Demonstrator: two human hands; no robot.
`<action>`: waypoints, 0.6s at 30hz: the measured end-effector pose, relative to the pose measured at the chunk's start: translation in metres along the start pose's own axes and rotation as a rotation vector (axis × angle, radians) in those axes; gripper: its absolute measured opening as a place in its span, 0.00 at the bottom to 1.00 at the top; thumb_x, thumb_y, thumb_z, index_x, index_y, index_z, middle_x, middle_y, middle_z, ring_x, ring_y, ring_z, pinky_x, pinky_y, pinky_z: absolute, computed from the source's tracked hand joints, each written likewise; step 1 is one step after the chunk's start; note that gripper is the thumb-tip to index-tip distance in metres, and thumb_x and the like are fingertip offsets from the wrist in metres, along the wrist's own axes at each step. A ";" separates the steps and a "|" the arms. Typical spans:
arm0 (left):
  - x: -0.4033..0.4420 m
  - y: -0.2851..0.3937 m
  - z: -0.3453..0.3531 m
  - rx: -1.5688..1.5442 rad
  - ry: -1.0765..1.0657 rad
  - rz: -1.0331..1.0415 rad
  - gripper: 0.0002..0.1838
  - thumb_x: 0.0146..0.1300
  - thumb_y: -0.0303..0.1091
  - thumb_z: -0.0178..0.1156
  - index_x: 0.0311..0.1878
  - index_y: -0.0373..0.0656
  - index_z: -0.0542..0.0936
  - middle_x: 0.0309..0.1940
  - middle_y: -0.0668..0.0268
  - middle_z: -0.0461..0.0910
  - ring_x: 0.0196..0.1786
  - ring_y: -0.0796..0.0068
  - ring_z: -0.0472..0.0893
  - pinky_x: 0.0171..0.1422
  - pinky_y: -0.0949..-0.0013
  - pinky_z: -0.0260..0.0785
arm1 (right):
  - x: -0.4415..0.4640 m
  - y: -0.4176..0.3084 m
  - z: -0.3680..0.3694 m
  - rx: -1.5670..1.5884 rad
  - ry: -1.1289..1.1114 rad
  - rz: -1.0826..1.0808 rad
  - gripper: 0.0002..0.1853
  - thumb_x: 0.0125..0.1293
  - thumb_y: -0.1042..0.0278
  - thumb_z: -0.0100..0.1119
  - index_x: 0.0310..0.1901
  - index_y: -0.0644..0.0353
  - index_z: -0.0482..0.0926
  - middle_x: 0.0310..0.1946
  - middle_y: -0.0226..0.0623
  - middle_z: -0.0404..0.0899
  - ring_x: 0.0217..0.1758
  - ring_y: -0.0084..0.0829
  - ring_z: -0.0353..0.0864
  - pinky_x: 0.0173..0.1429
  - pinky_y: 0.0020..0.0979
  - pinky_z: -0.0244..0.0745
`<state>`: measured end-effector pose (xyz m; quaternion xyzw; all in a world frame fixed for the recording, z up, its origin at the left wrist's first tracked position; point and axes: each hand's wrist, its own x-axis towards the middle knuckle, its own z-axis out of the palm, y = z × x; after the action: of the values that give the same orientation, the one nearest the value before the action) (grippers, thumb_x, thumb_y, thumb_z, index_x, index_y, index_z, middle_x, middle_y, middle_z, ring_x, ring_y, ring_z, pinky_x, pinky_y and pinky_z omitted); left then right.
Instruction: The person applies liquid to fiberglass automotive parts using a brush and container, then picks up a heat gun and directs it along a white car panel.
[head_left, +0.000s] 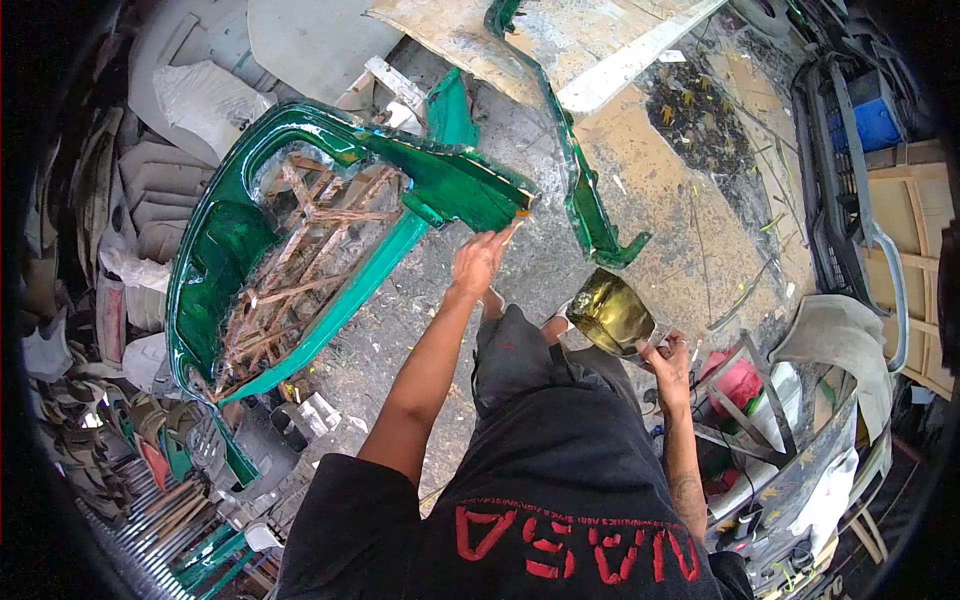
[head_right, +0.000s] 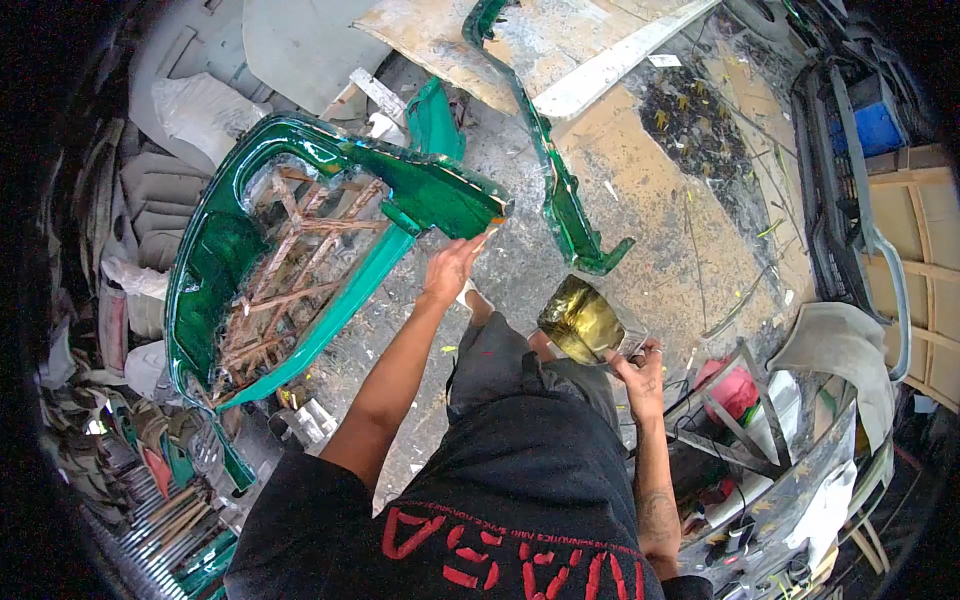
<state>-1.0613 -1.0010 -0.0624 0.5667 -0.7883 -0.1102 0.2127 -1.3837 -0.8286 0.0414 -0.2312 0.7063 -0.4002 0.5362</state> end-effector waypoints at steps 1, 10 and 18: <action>0.000 0.003 -0.001 -0.018 -0.064 0.029 0.17 0.60 0.33 0.58 0.53 0.54 0.78 0.33 0.56 0.79 0.36 0.53 0.79 0.40 0.56 0.73 | 0.001 0.002 -0.001 -0.027 -0.001 -0.001 0.34 0.50 0.63 0.69 0.53 0.66 0.59 0.27 0.33 0.72 0.31 0.24 0.72 0.37 0.25 0.70; 0.000 0.007 0.005 0.024 -0.114 0.058 0.18 0.58 0.31 0.57 0.54 0.50 0.76 0.30 0.59 0.76 0.35 0.54 0.78 0.40 0.56 0.73 | 0.002 -0.002 -0.003 -0.032 -0.064 0.057 0.31 0.55 0.65 0.65 0.55 0.64 0.59 0.47 0.36 0.72 0.45 0.27 0.75 0.43 0.29 0.75; 0.000 0.012 0.004 -0.058 -0.149 0.031 0.16 0.61 0.30 0.54 0.52 0.49 0.77 0.34 0.57 0.79 0.36 0.52 0.78 0.42 0.55 0.73 | 0.005 -0.008 -0.002 -0.060 -0.086 0.064 0.34 0.54 0.63 0.66 0.57 0.64 0.58 0.49 0.36 0.72 0.46 0.28 0.75 0.45 0.30 0.74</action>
<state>-1.0731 -0.9969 -0.0607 0.5382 -0.8071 -0.1716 0.1715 -1.3883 -0.8361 0.0457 -0.2416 0.7012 -0.3512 0.5715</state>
